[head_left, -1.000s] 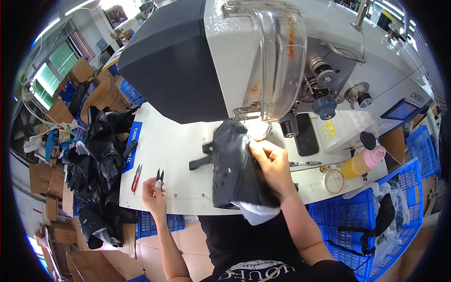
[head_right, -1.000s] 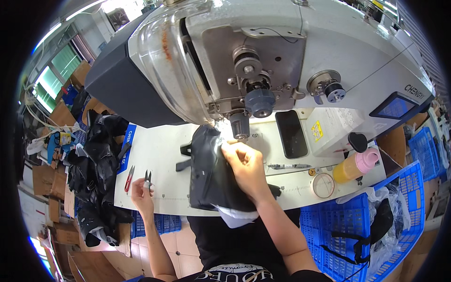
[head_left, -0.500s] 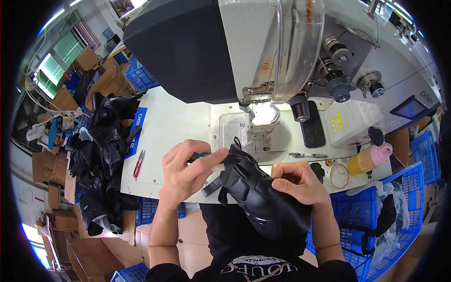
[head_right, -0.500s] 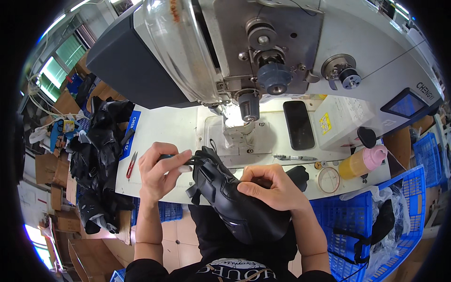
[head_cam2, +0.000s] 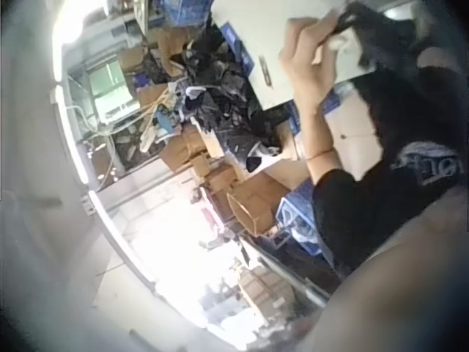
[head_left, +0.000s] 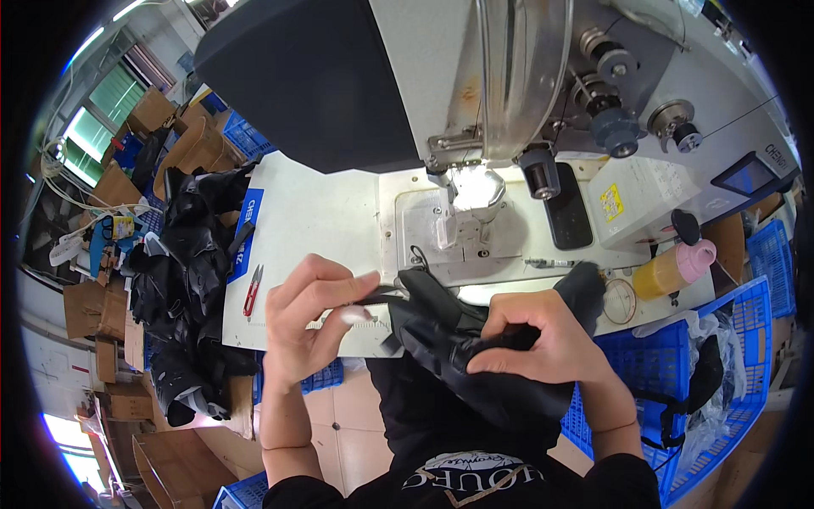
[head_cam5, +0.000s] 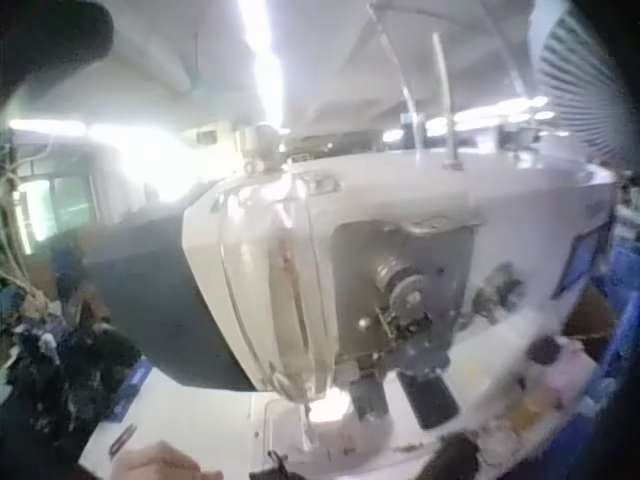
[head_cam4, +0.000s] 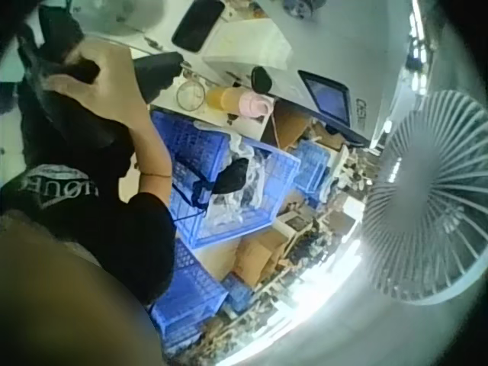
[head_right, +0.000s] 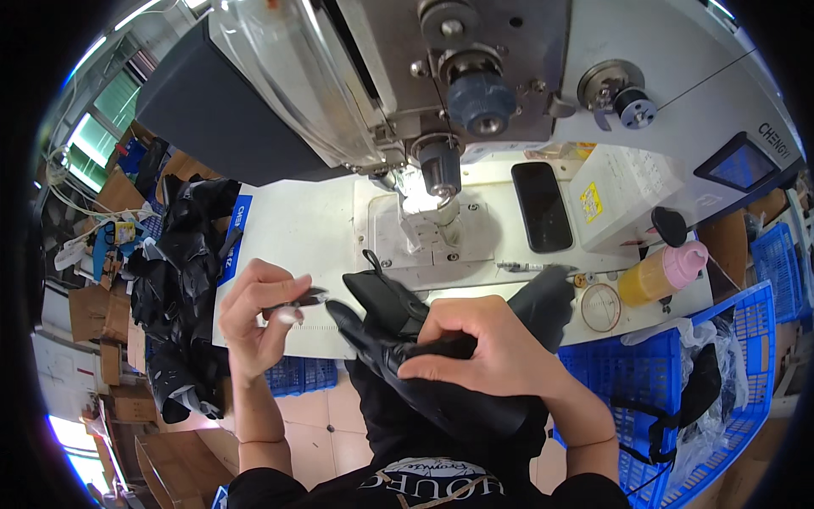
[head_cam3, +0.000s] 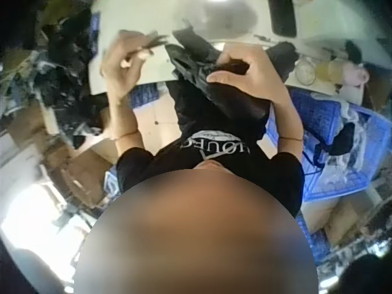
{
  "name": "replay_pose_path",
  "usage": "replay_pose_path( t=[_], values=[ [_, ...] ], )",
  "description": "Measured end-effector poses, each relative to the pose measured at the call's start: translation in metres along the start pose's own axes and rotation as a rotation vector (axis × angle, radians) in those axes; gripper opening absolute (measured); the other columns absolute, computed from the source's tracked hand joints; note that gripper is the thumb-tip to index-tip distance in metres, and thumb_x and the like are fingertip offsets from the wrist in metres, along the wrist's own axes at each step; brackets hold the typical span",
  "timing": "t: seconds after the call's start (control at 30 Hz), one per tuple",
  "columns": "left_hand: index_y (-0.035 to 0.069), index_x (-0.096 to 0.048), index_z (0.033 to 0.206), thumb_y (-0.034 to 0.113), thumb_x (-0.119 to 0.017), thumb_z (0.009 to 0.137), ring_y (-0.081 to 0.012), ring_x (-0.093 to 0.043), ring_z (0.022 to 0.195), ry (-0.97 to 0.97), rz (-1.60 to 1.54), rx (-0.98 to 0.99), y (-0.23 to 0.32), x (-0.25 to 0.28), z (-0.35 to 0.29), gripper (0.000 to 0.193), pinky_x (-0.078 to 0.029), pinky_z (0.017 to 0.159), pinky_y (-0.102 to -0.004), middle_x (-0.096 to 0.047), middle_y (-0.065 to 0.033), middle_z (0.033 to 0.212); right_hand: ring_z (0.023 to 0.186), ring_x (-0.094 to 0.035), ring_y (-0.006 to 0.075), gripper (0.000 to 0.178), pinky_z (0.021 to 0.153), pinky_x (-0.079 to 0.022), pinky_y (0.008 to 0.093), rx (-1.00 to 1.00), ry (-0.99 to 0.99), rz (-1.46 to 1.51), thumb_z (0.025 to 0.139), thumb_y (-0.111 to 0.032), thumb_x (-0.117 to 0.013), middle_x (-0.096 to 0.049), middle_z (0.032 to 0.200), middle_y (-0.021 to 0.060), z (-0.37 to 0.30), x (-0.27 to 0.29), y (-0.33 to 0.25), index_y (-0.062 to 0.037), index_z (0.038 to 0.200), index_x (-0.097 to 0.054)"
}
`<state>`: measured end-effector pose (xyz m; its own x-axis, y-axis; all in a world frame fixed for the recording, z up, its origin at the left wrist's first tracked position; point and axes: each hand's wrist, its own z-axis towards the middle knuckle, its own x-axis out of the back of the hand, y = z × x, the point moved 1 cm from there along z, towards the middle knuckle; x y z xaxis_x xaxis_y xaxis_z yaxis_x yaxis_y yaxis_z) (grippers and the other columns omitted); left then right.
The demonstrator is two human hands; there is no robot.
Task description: The person stitches black shoe upper components together using an industrial sewing machine.
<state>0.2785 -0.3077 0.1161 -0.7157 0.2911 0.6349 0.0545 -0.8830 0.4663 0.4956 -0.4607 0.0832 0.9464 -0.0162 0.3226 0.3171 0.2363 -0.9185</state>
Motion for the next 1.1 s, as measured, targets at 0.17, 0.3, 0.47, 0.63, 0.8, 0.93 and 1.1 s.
replay_pose_path(
  t=[0.17, 0.3, 0.47, 0.63, 0.8, 0.93, 1.1],
  values=[
    [0.003, -0.071, 0.093, 0.015, -0.075, 0.069, -0.0161, -0.057, 0.056, -0.419, 0.073, 0.043, 0.015, 0.022, 0.002, 0.027, -0.042, 0.047, -0.0256, -0.06, -0.0059, 0.073, 0.065, -0.057, 0.018, 0.03, 0.054, -0.045, 0.0293, 0.114, -0.036, -0.43, 0.077, -0.027, -0.076, -0.054, 0.074, 0.0031, -0.004, -0.015, -0.014, -0.0053, 0.074, -0.056],
    [0.009, -0.073, 0.094, 0.011, -0.073, 0.065, -0.0147, -0.056, 0.054, -0.538, 0.182, 0.041, 0.018, 0.021, -0.003, 0.029, -0.042, 0.047, -0.026, -0.057, -0.0025, 0.072, 0.07, -0.057, 0.016, 0.027, 0.056, -0.047, 0.0272, 0.248, -0.05, -0.713, 0.075, -0.025, -0.075, -0.05, 0.077, 0.0031, -0.01, -0.028, -0.016, -0.007, 0.074, -0.054],
    [0.01, -0.072, 0.09, 0.017, -0.075, 0.066, -0.016, -0.056, 0.054, -0.593, 0.197, -0.041, 0.022, 0.016, -0.014, 0.025, -0.042, 0.047, -0.0266, -0.054, -0.0008, 0.071, 0.068, -0.055, 0.0156, 0.027, 0.055, -0.047, 0.0265, 0.294, -0.055, -0.747, 0.074, -0.024, -0.074, -0.047, 0.076, 0.0036, -0.01, -0.036, -0.01, -0.0073, 0.073, -0.053],
    [0.008, -0.07, 0.09, 0.015, -0.074, 0.068, -0.0168, -0.057, 0.056, -0.476, 0.221, -0.033, 0.017, 0.015, -0.011, 0.023, -0.044, 0.048, -0.0285, -0.054, -0.0019, 0.071, 0.062, -0.052, 0.0151, 0.032, 0.052, -0.045, 0.0257, 0.352, -0.034, -0.754, 0.075, -0.025, -0.075, -0.044, 0.073, 0.0028, -0.016, -0.041, -0.005, -0.0084, 0.067, -0.049],
    [0.008, -0.069, 0.097, 0.008, -0.074, 0.07, -0.0209, -0.058, 0.063, -0.322, 0.163, 0.059, -0.027, -0.017, 0.001, 0.027, -0.046, 0.056, -0.0307, -0.057, -0.0047, 0.078, 0.07, -0.055, 0.0129, 0.023, 0.057, -0.048, 0.0245, 0.498, -0.201, -0.713, 0.073, -0.022, -0.07, -0.047, 0.076, 0.0024, -0.03, -0.047, 0.01, -0.0074, 0.071, -0.053],
    [0.012, -0.069, 0.101, 0.005, -0.075, 0.068, -0.02, -0.057, 0.065, -0.332, 0.152, -0.07, -0.069, -0.058, -0.001, 0.035, -0.045, 0.057, -0.0304, -0.058, -0.0034, 0.08, 0.072, -0.056, 0.0128, 0.022, 0.06, -0.05, 0.0231, 0.57, -0.205, -0.717, 0.073, -0.023, -0.069, -0.048, 0.077, 0.0014, -0.032, -0.048, 0.018, -0.0084, 0.07, -0.052],
    [0.013, -0.068, 0.099, 0.003, -0.074, 0.069, -0.0203, -0.055, 0.063, -0.347, 0.185, -0.125, -0.07, -0.077, 0.003, 0.032, -0.043, 0.056, -0.031, -0.057, -0.0018, 0.078, 0.073, -0.057, 0.0125, 0.021, 0.06, -0.05, 0.0231, 0.58, -0.185, -0.695, 0.074, -0.021, -0.068, -0.048, 0.075, 0.0009, -0.031, -0.046, 0.024, -0.009, 0.07, -0.052]
  ],
)
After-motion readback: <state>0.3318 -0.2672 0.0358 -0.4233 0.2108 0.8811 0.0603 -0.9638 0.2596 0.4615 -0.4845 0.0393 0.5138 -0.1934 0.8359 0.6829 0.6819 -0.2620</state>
